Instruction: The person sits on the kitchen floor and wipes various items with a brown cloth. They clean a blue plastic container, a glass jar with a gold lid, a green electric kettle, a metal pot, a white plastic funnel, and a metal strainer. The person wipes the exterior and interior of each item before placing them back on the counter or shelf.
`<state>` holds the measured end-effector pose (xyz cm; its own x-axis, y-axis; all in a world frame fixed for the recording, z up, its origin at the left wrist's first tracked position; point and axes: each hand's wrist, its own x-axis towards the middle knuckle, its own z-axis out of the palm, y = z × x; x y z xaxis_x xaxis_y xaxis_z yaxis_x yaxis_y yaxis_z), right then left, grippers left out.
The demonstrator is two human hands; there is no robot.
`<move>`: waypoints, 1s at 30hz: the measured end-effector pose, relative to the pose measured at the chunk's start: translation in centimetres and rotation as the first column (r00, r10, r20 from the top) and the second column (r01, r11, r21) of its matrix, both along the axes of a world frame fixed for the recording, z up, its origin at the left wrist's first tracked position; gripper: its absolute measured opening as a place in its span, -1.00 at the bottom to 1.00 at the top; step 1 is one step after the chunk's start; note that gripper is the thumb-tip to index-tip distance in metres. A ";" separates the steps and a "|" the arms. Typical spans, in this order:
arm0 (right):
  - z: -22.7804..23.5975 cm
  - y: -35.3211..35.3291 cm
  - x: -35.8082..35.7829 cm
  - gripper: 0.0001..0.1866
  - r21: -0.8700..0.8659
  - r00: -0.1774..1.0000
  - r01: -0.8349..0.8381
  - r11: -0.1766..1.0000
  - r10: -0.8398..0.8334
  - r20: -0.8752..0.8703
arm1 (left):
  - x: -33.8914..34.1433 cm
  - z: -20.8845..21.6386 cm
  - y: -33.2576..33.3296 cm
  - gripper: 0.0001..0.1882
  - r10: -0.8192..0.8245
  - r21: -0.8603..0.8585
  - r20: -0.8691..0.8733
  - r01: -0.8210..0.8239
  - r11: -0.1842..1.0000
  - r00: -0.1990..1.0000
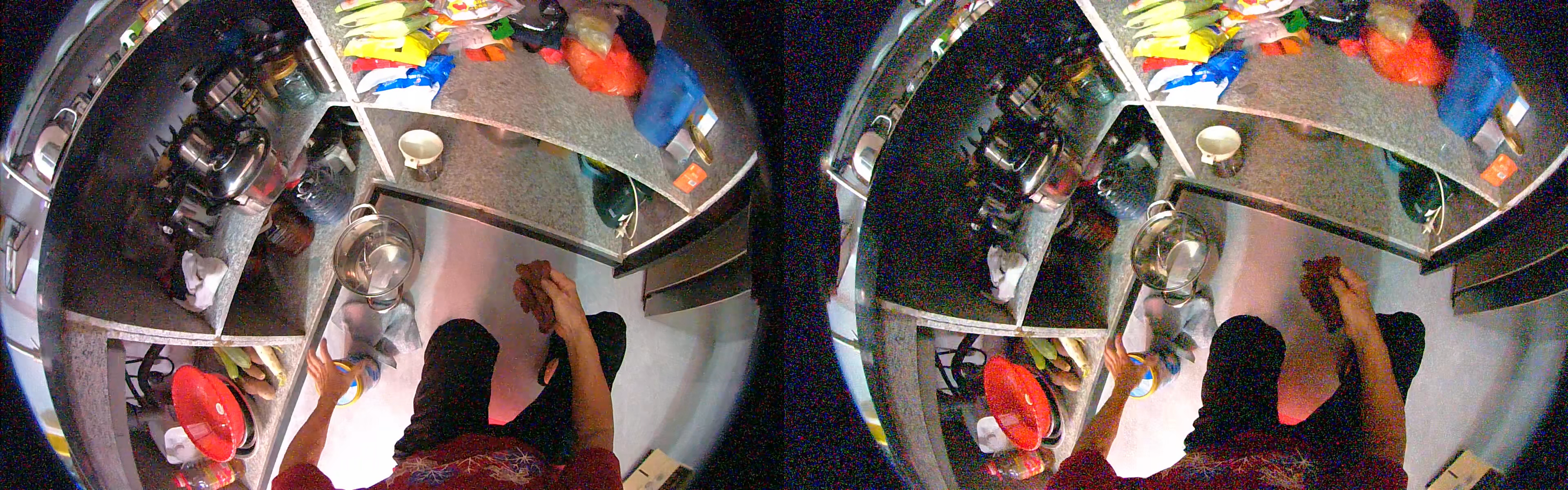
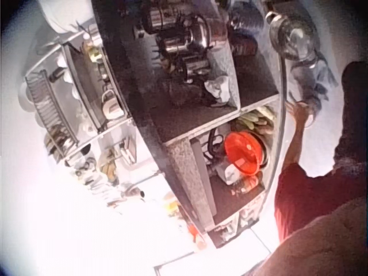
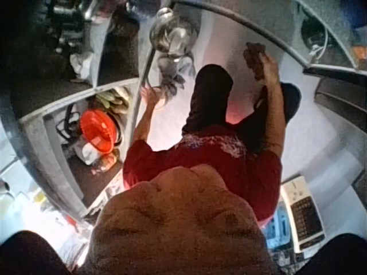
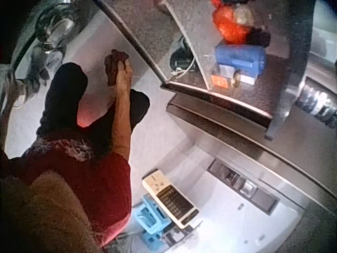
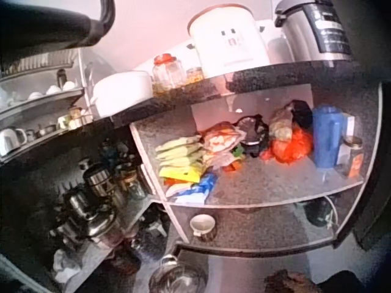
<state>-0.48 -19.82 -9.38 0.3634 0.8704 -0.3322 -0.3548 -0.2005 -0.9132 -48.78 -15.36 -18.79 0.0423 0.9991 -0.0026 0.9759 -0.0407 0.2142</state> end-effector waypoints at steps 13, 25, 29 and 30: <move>0.3 -0.9 0.3 -0.73 -0.140 0.990 0.115 0.983 -0.102 0.094 | 6.9 -16.6 12.2 -0.67 0.437 -0.422 0.899 0.351 0.836 0.039; 5.5 -4.7 1.3 -0.71 -0.063 0.984 0.044 0.997 -0.033 0.176 | 9.7 -11.1 12.6 -0.48 0.542 -0.451 0.770 0.313 0.835 -0.336; 5.4 -5.9 1.6 -0.71 0.003 0.997 0.071 0.997 -0.071 0.030 | 11.8 -5.7 12.3 -0.48 0.687 -0.518 0.647 0.471 0.714 -0.331; 5.8 -6.3 1.6 -0.71 0.032 0.998 0.056 0.998 -0.057 0.023 | 12.9 -4.5 11.6 -0.44 0.625 -0.427 0.721 0.519 0.741 -0.300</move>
